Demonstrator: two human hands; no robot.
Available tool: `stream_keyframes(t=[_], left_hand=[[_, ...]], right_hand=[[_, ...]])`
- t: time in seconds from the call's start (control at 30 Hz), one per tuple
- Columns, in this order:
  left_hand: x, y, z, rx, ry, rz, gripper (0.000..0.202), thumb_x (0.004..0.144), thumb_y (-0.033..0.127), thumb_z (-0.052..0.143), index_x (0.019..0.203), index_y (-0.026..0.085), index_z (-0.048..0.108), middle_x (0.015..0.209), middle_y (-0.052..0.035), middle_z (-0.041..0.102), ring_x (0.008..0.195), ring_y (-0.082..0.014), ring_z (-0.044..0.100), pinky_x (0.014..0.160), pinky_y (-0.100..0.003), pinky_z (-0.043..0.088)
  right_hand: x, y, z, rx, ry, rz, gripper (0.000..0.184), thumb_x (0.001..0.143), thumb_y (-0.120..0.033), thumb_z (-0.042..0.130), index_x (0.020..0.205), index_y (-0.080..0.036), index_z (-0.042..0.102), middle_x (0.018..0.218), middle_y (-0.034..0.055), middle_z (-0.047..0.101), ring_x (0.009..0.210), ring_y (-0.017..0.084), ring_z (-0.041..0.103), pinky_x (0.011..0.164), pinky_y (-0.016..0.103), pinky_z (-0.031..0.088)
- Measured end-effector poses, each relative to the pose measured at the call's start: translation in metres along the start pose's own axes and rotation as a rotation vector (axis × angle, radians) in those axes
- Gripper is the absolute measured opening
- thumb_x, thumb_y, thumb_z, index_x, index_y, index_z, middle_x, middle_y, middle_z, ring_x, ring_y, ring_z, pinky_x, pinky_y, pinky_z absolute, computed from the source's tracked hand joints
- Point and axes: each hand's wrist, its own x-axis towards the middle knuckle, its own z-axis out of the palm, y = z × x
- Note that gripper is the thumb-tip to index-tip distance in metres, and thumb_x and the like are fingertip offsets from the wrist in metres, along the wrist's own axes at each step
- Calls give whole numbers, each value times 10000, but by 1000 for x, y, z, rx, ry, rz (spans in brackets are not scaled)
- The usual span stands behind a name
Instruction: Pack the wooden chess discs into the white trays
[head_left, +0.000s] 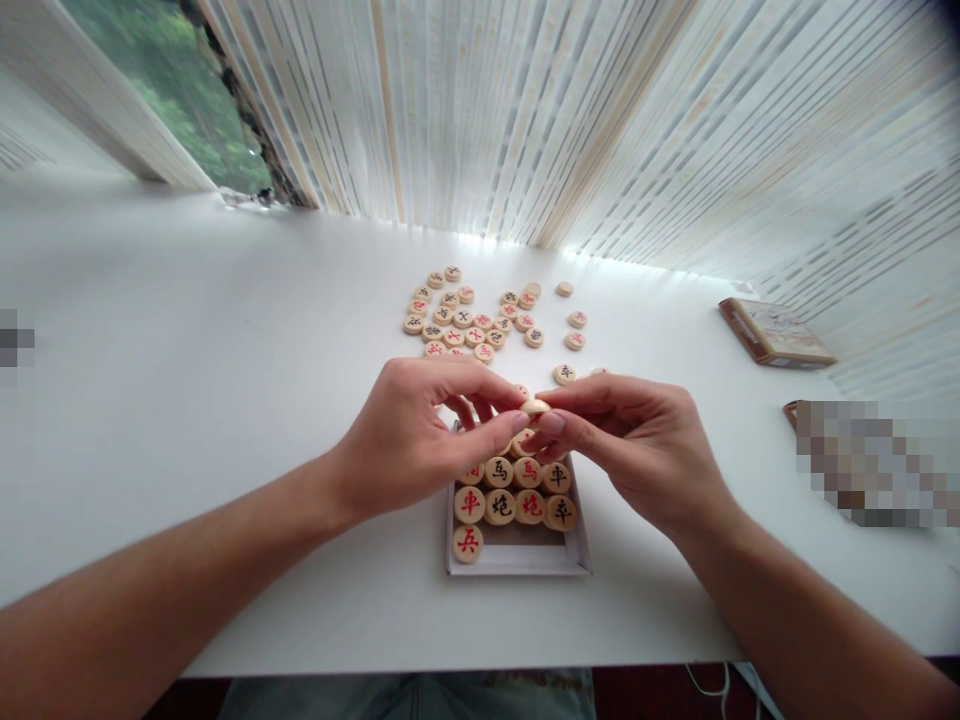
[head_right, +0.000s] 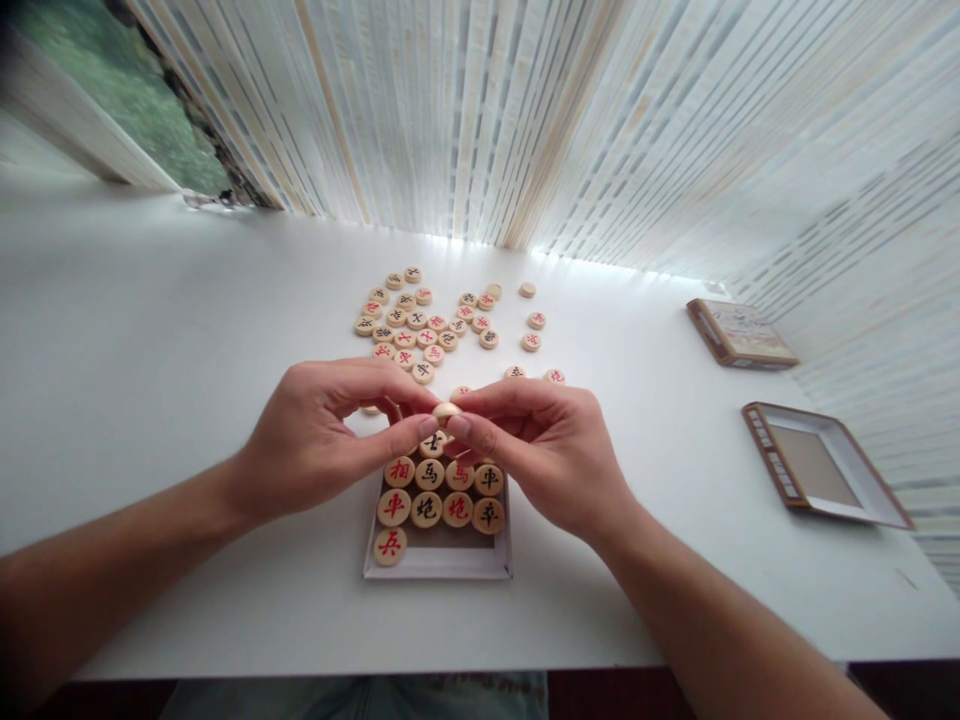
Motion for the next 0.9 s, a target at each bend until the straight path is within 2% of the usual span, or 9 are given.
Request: stream_keyframes(t=[0.17, 0.27, 0.43, 0.63, 0.9], left_hand=[[-1, 0, 0, 107, 13, 139, 66, 878, 82, 798, 920, 122, 830, 800, -33, 797, 677, -104, 699, 633, -209, 581], [-2, -1, 1, 101, 6, 147, 32, 891, 99, 805, 919, 105, 820, 793, -35, 783, 688, -99, 694, 641, -203, 573], [-2, -2, 4, -53, -22, 0, 44, 897, 159, 829, 932, 133, 829, 839, -25, 804, 727, -111, 711, 652, -200, 593], [-1, -1, 2, -210, -64, -210, 84, 869, 191, 860, 948, 162, 851, 867, -32, 827, 764, -152, 750, 638, -222, 604], [0, -4, 4, -335, -35, -242, 96, 909, 187, 829, 996, 195, 869, 906, -30, 851, 827, -155, 800, 690, -198, 625]], right_hand=[[1, 3, -1, -24, 34, -32, 255, 712, -223, 1017, 934, -256, 895, 870, 41, 855, 751, 167, 809, 681, 200, 679], [0, 5, -2, -10, 27, -35, 240, 738, -193, 997, 940, -274, 897, 944, 40, 861, 787, 165, 804, 702, 208, 674], [0, 7, -4, 20, -12, -28, 187, 825, -176, 936, 967, -290, 896, 960, 46, 857, 848, 173, 804, 741, 233, 667], [0, 8, -7, 33, -31, 8, 176, 844, -183, 923, 983, -288, 895, 969, 49, 854, 850, 161, 795, 749, 225, 653], [0, 5, -6, 137, -14, 142, 232, 835, -273, 945, 1059, -265, 885, 930, 61, 863, 829, 174, 836, 778, 214, 686]])
